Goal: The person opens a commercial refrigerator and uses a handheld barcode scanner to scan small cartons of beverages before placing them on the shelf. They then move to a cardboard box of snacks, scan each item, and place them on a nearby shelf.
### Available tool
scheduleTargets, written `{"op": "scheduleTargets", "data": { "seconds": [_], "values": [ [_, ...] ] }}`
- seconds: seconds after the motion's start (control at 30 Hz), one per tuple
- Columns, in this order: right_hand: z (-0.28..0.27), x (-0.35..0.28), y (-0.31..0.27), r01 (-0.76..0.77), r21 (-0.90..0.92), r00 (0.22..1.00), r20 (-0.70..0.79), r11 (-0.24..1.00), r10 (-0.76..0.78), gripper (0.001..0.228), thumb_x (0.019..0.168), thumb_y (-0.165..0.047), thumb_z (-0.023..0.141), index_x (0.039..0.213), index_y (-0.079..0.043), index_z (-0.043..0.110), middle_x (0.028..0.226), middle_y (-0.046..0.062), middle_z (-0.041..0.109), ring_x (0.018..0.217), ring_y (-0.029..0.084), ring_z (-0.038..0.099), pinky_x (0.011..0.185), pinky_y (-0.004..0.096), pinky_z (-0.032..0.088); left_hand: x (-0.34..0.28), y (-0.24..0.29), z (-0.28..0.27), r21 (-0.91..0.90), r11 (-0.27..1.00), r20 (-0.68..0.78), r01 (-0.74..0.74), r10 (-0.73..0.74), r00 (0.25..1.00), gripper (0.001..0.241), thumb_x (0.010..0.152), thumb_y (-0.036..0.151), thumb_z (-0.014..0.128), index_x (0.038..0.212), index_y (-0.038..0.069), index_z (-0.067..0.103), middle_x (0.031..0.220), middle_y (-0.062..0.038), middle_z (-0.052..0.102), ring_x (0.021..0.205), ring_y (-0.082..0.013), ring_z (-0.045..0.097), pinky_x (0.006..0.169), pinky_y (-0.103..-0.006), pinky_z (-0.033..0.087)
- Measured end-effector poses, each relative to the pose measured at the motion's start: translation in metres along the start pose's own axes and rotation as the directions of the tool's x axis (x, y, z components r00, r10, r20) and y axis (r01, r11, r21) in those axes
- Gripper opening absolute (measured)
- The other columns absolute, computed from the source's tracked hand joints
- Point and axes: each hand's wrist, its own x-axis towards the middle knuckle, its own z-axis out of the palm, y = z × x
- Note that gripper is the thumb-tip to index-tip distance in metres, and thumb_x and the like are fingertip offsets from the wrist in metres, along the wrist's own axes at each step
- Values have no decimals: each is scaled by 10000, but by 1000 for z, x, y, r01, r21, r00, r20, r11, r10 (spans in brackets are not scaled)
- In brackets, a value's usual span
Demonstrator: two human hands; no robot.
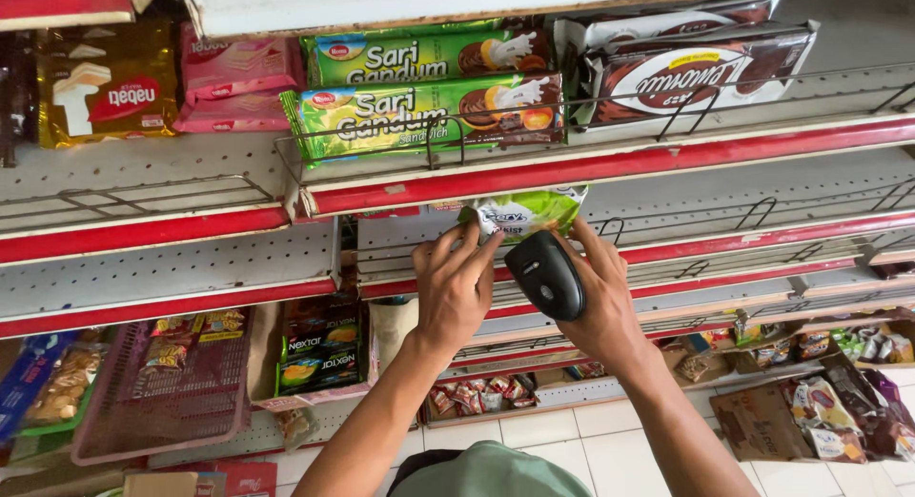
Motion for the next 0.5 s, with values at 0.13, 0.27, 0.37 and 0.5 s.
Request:
{"op": "scheduleTargets", "data": {
  "seconds": [0.13, 0.27, 0.37, 0.5],
  "values": [
    [5, 7, 11, 19, -4, 1000, 10, 1000, -19, 768, 684, -47, 800, 1415, -41, 563, 1516, 235, 504, 1420, 366, 476, 1164, 561, 304, 2, -2, 12, 109, 993, 76, 52, -61, 995, 414, 878, 142, 748, 1287, 78, 724, 1379, -178, 656, 1223, -267, 577, 1013, -555, 298],
    [7, 15, 16, -87, -152, 989, 109, 985, 104, 831, 642, -58, 814, 1427, -104, 544, 1492, 172, 522, 1455, 354, 417, 1160, 719, 118, 4, -6, 18, 227, 972, 173, 64, -105, 979, 504, 822, 258, 762, 1288, 93, 666, 1310, -174, 650, 1229, -334, 569, 1022, -626, 251],
    [7, 16, 15, -110, -192, 982, 132, 975, 137, 884, 616, -80, 831, 1443, -186, 536, 1526, 180, 433, 1462, 384, 358, 1123, 756, 86, 6, -10, 19, 204, 976, 218, 79, -124, 968, 513, 847, 299, 751, 1311, 120, 628, 1258, -145, 667, 1205, -341, 573, 1049, -657, 222],
    [6, 10, 11, -106, -164, 987, 104, 981, 124, 895, 644, -90, 816, 1477, -251, 529, 1578, 174, 348, 1506, 419, 305, 1172, 723, 137, -1, -9, 17, 192, 975, 235, 113, -157, 959, 479, 892, 294, 731, 1322, 121, 610, 1243, -118, 677, 1192, -315, 586, 1087, -654, 228]
  ]
}}
